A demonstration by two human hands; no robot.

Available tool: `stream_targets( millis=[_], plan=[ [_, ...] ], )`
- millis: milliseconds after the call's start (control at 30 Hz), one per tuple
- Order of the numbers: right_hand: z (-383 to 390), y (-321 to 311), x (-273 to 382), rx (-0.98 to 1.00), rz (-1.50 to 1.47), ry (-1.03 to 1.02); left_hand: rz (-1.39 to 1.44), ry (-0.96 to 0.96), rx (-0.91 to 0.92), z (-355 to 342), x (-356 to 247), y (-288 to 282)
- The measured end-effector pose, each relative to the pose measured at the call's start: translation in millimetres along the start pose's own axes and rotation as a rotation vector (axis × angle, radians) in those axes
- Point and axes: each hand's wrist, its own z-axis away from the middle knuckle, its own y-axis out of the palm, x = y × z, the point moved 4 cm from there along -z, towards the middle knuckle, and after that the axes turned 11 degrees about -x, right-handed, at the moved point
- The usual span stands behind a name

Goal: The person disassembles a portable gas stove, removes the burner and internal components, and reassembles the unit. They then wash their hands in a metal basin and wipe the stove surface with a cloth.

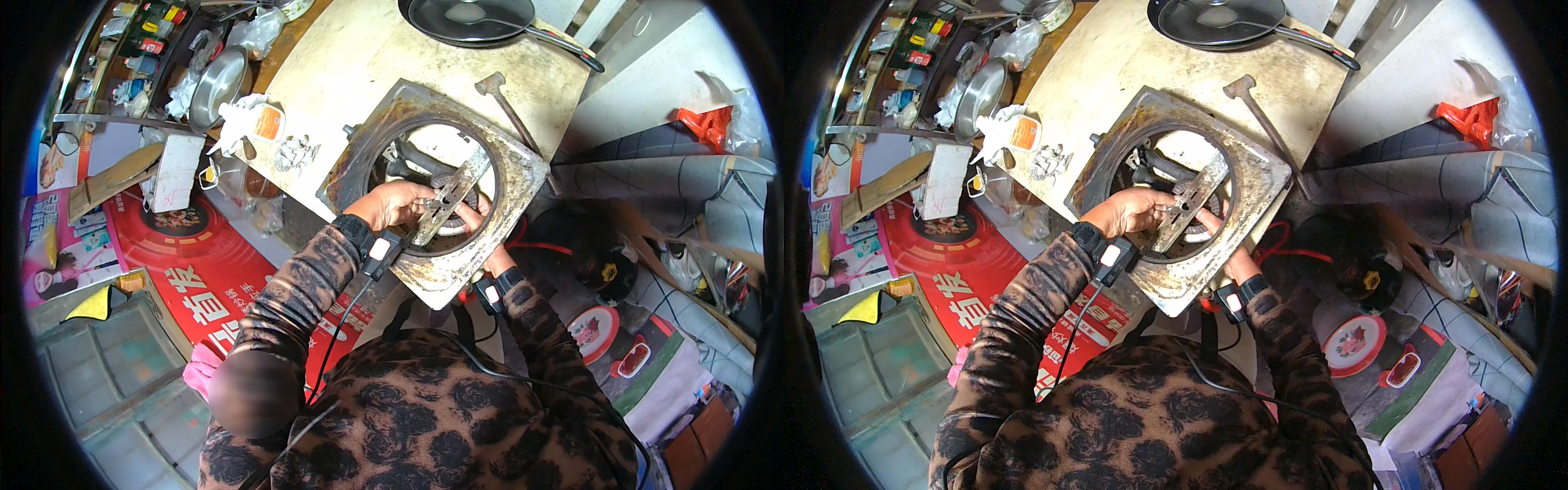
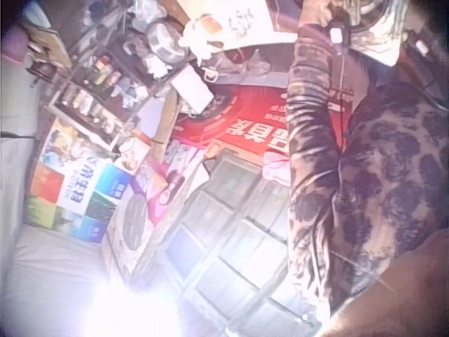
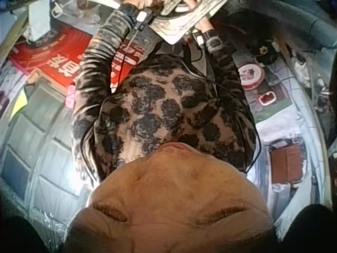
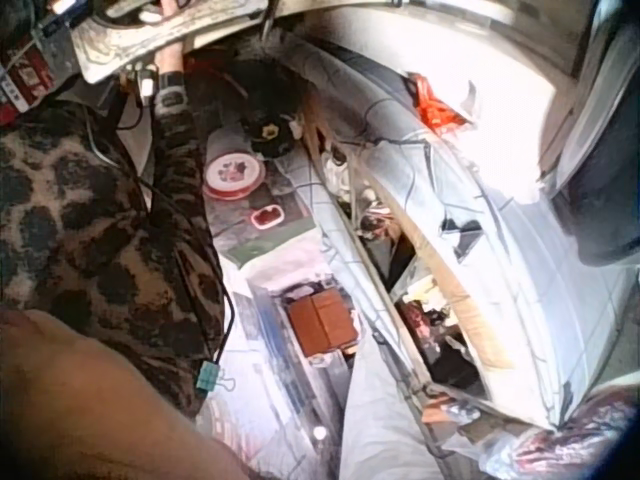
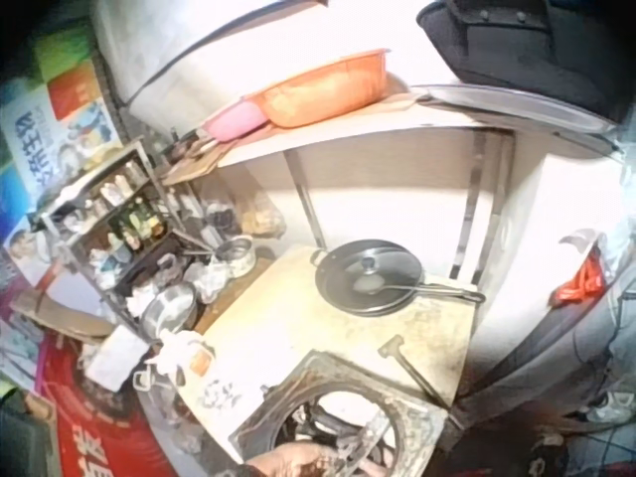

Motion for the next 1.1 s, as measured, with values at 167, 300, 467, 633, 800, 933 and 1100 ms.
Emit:
stream_targets(
  millis=[167,300,467,633,800,933,1100],
  plan=[
    [-11,-9,-13,-0.035,0.043,-0.014,0.012,-0.047,-0.003,-11,7,2],
    [-11,-6,-11,-0.031,0.015,-0.04,0.04,-0.05,0.01,-16,8,3],
    [-5,-1,0,0.0,-0.043,-0.162,0.028,0.001,-0.077,-21,11,4],
    [-14,-10,-13,0.075,-0.018,-0.192,0.022,0.021,-0.102,-32,17,-6],
    [-26,-18,-24,0.151,0.032,-0.181,0.07,-0.01,-0.078,-51,24,-10],
    [-24,-20,-15,0.23,-0.033,-0.069,0.109,-0.003,-0.042,-57,24,-10],
    [-21,-25,-7,0.165,0.018,0.216,0.137,0.042,-0.107,-51,18,3]
  ],
)
